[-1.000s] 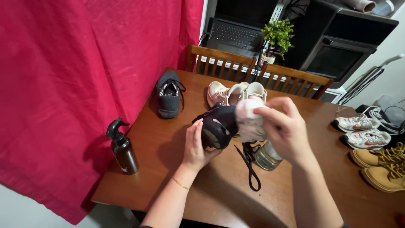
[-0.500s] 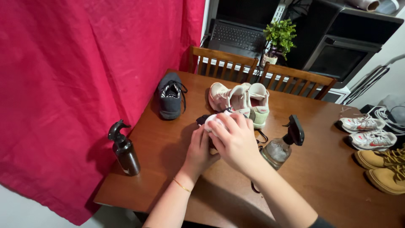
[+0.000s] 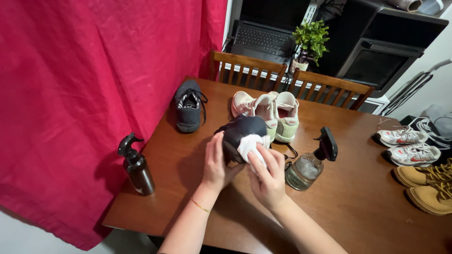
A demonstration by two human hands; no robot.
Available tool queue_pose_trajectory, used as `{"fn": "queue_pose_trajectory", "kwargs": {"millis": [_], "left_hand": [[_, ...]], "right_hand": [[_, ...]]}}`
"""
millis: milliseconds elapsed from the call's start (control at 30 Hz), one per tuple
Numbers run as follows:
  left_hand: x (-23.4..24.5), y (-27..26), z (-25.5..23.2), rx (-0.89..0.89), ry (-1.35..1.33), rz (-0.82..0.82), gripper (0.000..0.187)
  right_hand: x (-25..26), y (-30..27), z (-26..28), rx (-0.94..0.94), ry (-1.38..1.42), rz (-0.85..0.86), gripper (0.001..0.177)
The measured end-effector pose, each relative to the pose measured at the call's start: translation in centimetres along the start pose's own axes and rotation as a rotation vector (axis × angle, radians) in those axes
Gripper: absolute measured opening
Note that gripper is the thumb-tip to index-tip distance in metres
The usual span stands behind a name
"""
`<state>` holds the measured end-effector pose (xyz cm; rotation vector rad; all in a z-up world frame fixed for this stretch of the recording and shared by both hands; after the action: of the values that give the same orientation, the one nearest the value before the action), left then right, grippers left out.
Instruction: The person cleans a black sneaker by spraying it with a liquid and wiping it with a white cloth. They remove the laces, wipe the upper and sides, then re-lace the shoe.
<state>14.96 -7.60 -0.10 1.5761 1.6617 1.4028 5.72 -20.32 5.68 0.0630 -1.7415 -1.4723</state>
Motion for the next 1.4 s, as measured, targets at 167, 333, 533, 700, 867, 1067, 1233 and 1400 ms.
{"fn": "queue_pose_trajectory", "kwargs": {"millis": [167, 333, 533, 700, 867, 1067, 1233, 1400], "left_hand": [[1.1, -0.4, 2.3, 0.193, -0.005, -0.108, 0.118], [1.4, -0.2, 2.5, 0.197, 0.009, -0.121, 0.121], [1.1, 0.1, 0.8, 0.048, -0.014, -0.082, 0.119], [-0.3, 0.9, 1.1, 0.226, -0.172, 0.074, 0.102], [0.6, 2.8, -0.8, 0.132, -0.426, 0.091, 0.073], [-0.8, 1.2, 2.5, 0.264, -0.677, -0.011, 0.063], [0.7, -0.6, 5.0, 0.326, -0.304, -0.133, 0.101], [0.1, -2.4, 10.2, 0.548, -0.605, -0.268, 0.099]], "right_hand": [[-3.5, -2.6, -3.5, -0.133, 0.133, 0.146, 0.044], [0.4, 0.2, -4.2, -0.187, 0.166, -0.027, 0.038], [6.0, 8.7, 0.6, 0.012, 0.089, -0.115, 0.039], [0.5, 13.4, 1.9, 0.043, -0.035, 0.311, 0.026], [-2.4, 11.2, 2.8, 0.027, -0.215, 0.315, 0.020], [-1.3, 6.9, 3.1, 0.023, -0.114, 0.070, 0.036], [-2.8, 4.1, -0.3, 0.044, 0.156, 0.048, 0.042], [-8.3, 0.4, -4.8, -0.141, 0.366, 0.127, 0.039]]}}
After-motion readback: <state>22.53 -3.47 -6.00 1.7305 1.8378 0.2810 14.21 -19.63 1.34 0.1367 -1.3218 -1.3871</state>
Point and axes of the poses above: each hand's wrist, its own y-axis towards the middle knuckle, its own x-axis out of the back of the hand, z = x × y, the point moved 10 cm from there along y, towards the middle knuckle, and after that the axes turned 10 degrees about z, right-handed, at the moved point
